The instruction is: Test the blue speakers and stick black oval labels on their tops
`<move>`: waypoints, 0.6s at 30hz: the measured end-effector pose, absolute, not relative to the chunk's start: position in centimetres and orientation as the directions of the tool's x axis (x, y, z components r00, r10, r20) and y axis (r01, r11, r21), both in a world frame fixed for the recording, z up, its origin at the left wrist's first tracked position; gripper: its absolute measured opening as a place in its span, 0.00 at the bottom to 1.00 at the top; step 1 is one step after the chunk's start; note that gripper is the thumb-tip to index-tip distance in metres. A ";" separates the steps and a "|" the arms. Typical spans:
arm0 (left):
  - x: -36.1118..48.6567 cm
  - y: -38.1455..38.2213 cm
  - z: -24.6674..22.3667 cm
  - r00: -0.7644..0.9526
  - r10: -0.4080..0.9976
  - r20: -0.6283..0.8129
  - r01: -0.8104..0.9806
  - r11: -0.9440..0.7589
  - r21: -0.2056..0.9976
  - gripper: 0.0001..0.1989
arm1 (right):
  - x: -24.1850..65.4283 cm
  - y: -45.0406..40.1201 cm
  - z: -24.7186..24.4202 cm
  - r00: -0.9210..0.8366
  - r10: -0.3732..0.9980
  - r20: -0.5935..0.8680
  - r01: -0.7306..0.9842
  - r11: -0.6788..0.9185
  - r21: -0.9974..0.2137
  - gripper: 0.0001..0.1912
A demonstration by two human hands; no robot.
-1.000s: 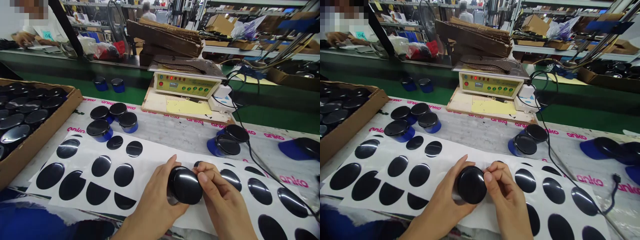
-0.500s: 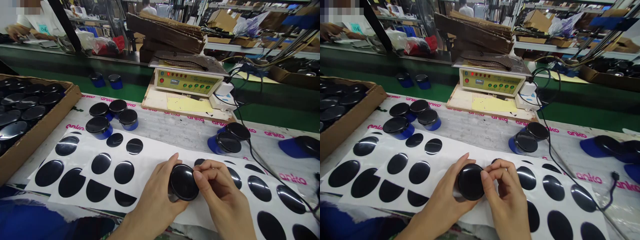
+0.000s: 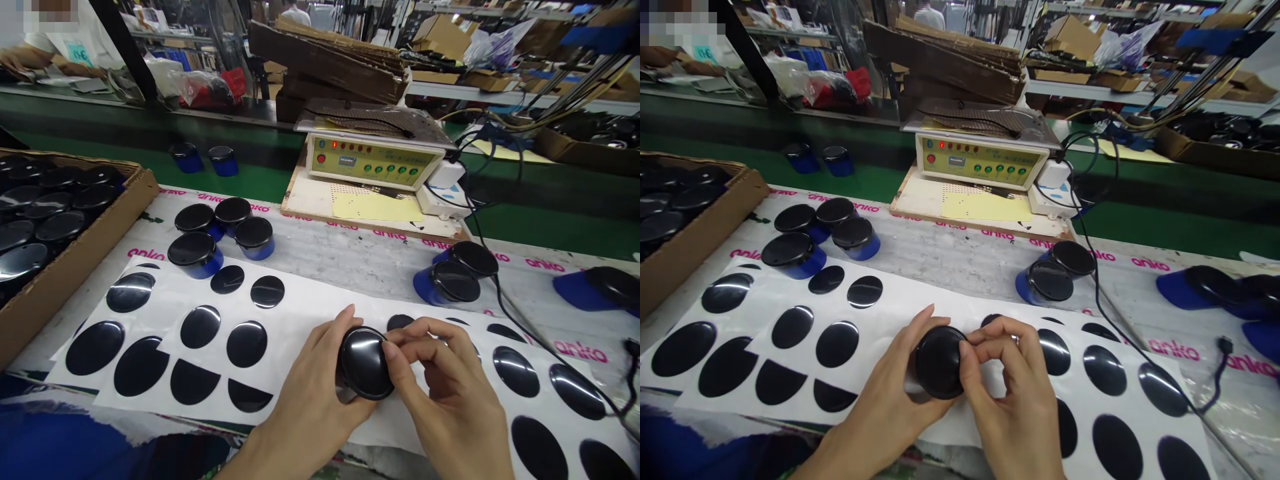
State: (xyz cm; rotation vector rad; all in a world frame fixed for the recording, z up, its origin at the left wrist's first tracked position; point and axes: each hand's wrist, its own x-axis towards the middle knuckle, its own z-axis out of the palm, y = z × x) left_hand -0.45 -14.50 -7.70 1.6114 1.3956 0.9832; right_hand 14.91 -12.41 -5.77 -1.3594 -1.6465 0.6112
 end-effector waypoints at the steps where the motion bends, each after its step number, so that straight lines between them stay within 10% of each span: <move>1: -0.5 -14.5 -7.7 0.099 0.993 0.061 0.391 -0.095 0.915 0.48 | 14.9 -12.5 -5.8 -0.007 0.946 0.324 0.517 0.281 -0.808 0.05; 18: -0.5 -14.3 -8.4 0.189 0.955 0.227 0.499 -0.292 0.816 0.45 | 14.9 -12.9 -6.2 -0.046 0.920 0.389 0.652 0.323 -0.686 0.06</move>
